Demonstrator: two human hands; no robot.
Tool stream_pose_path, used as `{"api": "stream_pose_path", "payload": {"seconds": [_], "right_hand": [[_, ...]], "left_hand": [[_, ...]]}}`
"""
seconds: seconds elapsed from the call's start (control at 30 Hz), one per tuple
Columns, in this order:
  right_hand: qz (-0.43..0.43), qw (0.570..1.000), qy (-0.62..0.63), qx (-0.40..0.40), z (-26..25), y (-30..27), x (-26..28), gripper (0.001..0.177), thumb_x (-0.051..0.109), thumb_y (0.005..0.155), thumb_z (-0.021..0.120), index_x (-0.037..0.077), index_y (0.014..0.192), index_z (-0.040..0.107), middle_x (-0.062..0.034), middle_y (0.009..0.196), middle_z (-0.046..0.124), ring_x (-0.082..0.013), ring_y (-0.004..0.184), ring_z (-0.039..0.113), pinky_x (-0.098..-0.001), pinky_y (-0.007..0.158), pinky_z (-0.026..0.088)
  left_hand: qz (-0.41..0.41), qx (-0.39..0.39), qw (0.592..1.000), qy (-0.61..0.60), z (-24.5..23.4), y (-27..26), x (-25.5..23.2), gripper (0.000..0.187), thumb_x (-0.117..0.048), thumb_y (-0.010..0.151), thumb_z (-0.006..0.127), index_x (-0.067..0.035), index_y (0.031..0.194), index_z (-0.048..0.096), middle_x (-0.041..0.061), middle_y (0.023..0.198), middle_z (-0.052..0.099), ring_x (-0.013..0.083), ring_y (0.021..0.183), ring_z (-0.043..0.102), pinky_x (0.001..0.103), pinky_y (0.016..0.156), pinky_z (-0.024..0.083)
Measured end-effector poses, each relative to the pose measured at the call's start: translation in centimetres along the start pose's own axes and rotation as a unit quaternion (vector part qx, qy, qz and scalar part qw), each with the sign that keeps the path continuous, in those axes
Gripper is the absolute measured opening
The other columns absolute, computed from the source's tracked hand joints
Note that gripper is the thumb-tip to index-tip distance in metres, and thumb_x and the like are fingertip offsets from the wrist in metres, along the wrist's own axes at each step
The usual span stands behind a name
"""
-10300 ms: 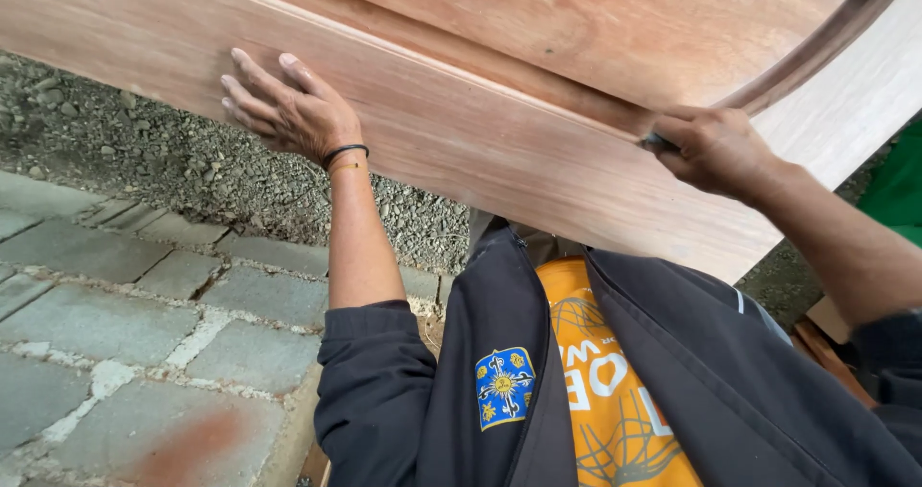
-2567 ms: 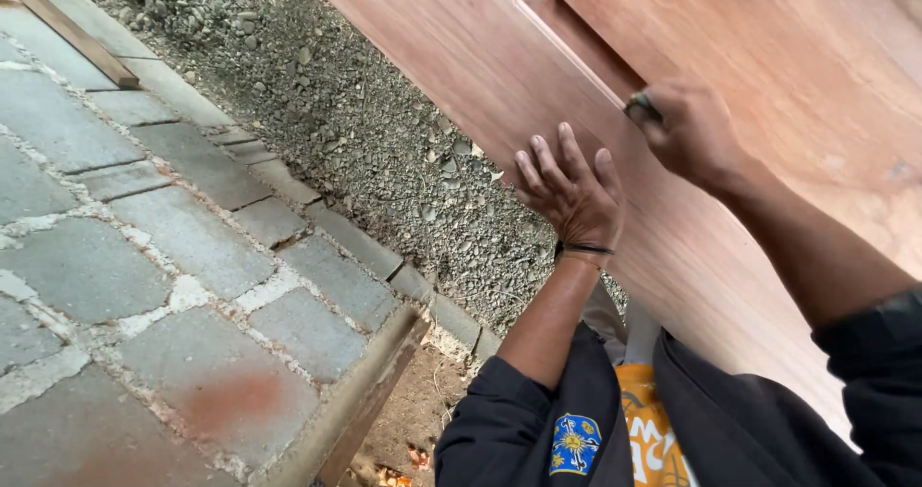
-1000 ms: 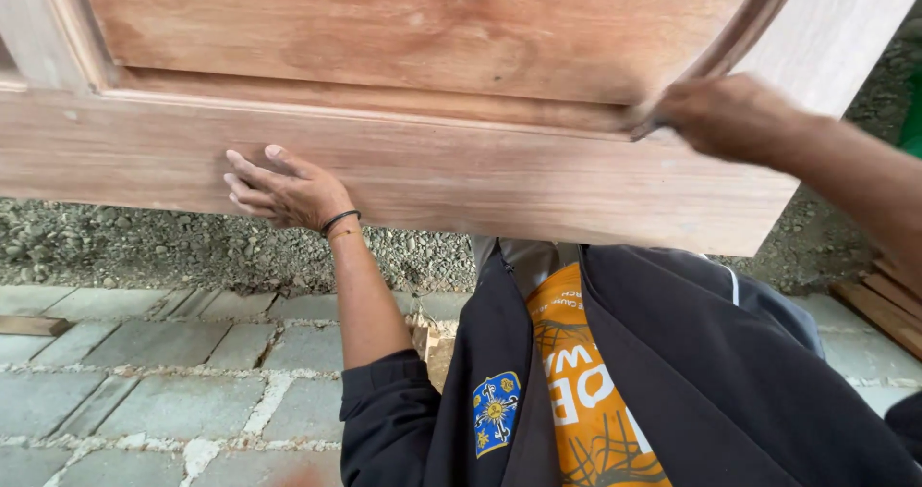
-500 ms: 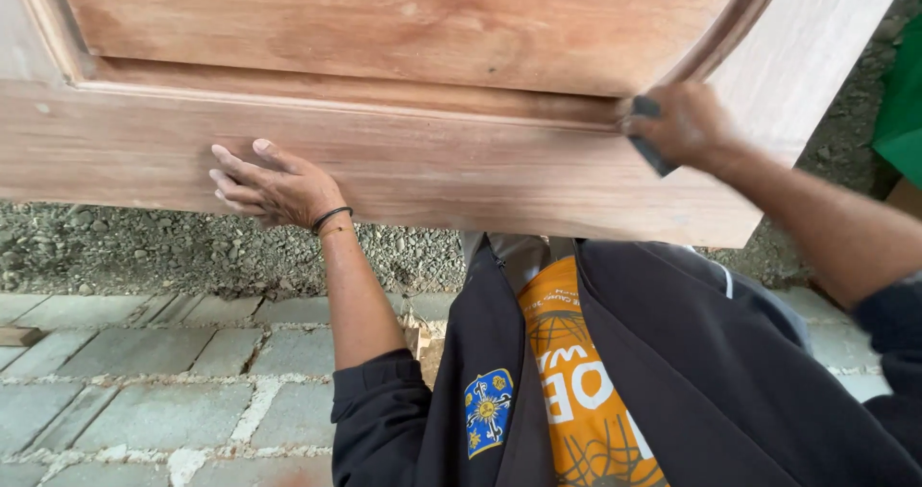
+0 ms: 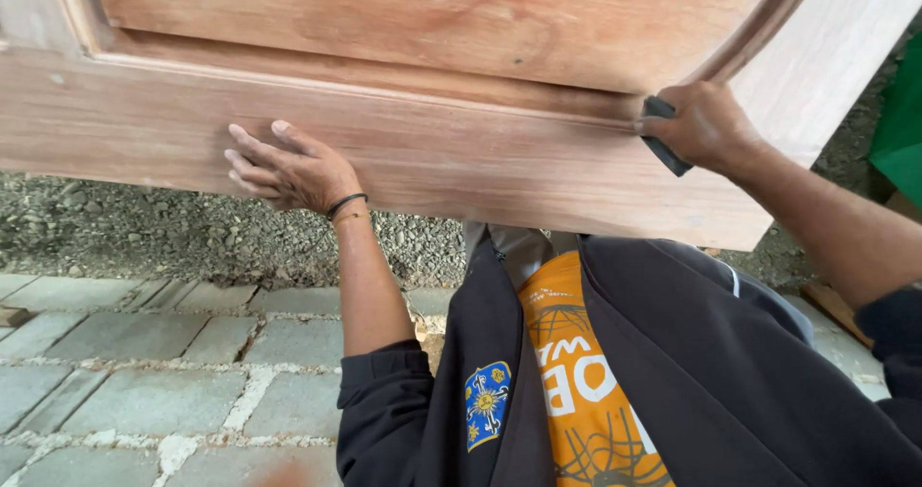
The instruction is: The person sands the surface of a wooden door using a sanding block. They work systematically across the panels and frame, moving from the center to the edges and corners to smooth the wood.
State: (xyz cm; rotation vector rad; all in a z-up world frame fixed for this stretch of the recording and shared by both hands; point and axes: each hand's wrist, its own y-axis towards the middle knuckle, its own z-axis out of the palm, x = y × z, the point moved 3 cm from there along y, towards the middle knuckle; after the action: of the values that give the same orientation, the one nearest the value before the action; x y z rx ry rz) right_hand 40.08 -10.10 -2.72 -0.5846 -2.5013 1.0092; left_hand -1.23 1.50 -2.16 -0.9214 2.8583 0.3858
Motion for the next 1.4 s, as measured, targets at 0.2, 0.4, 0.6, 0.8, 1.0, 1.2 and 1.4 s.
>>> {"api": "stream_pose_path", "payload": {"seconds": [0.2, 0.4, 0.6, 0.8, 1.0, 1.2, 1.4], "right_hand": [[-0.002, 0.999, -0.027, 0.017, 0.1, 0.3, -0.7, 0.031, 0.042, 0.067, 0.066, 0.015, 0.081, 0.066, -0.0135, 0.072, 0.063, -0.0320, 0.075, 0.061, -0.0391, 0.064, 0.049], [0.000, 1.000, 0.002, 0.003, -1.4, 0.3, -0.8, 0.026, 0.039, 0.067, 0.067, 0.016, 0.078, 0.066, -0.0116, 0.068, 0.063, -0.0310, 0.071, 0.061, -0.0384, 0.063, 0.050], [-0.015, 0.999, 0.020, 0.026, 0.3, 1.1, 0.7, 0.033, 0.043, 0.065, 0.065, 0.013, 0.080, 0.065, -0.0149, 0.073, 0.062, -0.0334, 0.076, 0.060, -0.0415, 0.065, 0.049], [-0.012, 0.831, 0.556, 0.030, -4.7, -2.7, 3.9, 0.011, 0.014, 0.080, 0.057, 0.006, 0.086, 0.052, -0.0042, 0.073, 0.054, -0.0121, 0.062, 0.053, -0.0255, 0.053, 0.045], [-0.103, 0.670, 0.735, 0.005, 0.0, -5.9, 10.4, 0.012, 0.008, 0.074, 0.058, 0.004, 0.085, 0.055, -0.0034, 0.074, 0.057, -0.0111, 0.065, 0.055, -0.0215, 0.061, 0.047], [-0.031, 0.879, 0.442, -0.178, 1.2, -7.1, 4.9, 0.031, 0.010, 0.073, 0.065, 0.001, 0.099, 0.051, -0.0106, 0.087, 0.056, -0.0187, 0.077, 0.053, -0.0292, 0.068, 0.045], [0.099, 0.863, 0.098, -0.486, 0.9, -9.1, -4.8, 0.033, 0.018, 0.091, 0.054, -0.005, 0.112, 0.043, -0.0213, 0.108, 0.035, -0.0336, 0.100, 0.035, -0.0493, 0.076, 0.037]], "left_hand": [[0.000, -0.004, 1.000, 0.000, 0.1, 0.0, -0.1, 0.040, -0.039, 0.090, 0.040, -0.022, 0.125, 0.033, 0.008, 0.119, 0.035, 0.0328, 0.115, 0.032, 0.050, 0.083, 0.038], [0.015, -0.017, 1.000, 0.000, 0.0, -0.2, -0.3, 0.039, -0.037, 0.088, 0.043, -0.021, 0.123, 0.036, 0.009, 0.117, 0.036, 0.0341, 0.113, 0.033, 0.051, 0.079, 0.040], [0.020, -0.005, 1.000, -0.003, -0.1, -0.2, -0.3, 0.038, -0.035, 0.089, 0.042, -0.019, 0.123, 0.035, 0.011, 0.117, 0.035, 0.0356, 0.113, 0.031, 0.052, 0.080, 0.038], [0.232, 0.074, 0.959, -0.144, -4.6, -3.2, -6.5, 0.041, -0.028, 0.088, 0.043, -0.011, 0.124, 0.032, 0.014, 0.124, 0.039, 0.0302, 0.122, 0.027, 0.046, 0.104, 0.013], [0.070, 0.678, 0.598, -0.422, -6.2, -13.9, -15.2, 0.050, -0.036, 0.072, 0.056, -0.005, 0.110, 0.048, 0.007, 0.104, 0.055, 0.0106, 0.090, 0.052, 0.022, 0.079, 0.043], [0.423, 0.536, 0.625, -0.379, -5.9, -12.9, -19.2, 0.011, -0.013, 0.081, 0.054, -0.009, 0.090, 0.058, 0.004, 0.088, 0.056, 0.0162, 0.080, 0.056, 0.026, 0.071, 0.044], [0.721, 0.382, 0.522, -0.247, -1.4, -18.4, -20.1, 0.007, -0.016, 0.075, 0.055, -0.010, 0.071, 0.055, 0.006, 0.066, 0.052, 0.0243, 0.064, 0.050, 0.035, 0.058, 0.040]]}}
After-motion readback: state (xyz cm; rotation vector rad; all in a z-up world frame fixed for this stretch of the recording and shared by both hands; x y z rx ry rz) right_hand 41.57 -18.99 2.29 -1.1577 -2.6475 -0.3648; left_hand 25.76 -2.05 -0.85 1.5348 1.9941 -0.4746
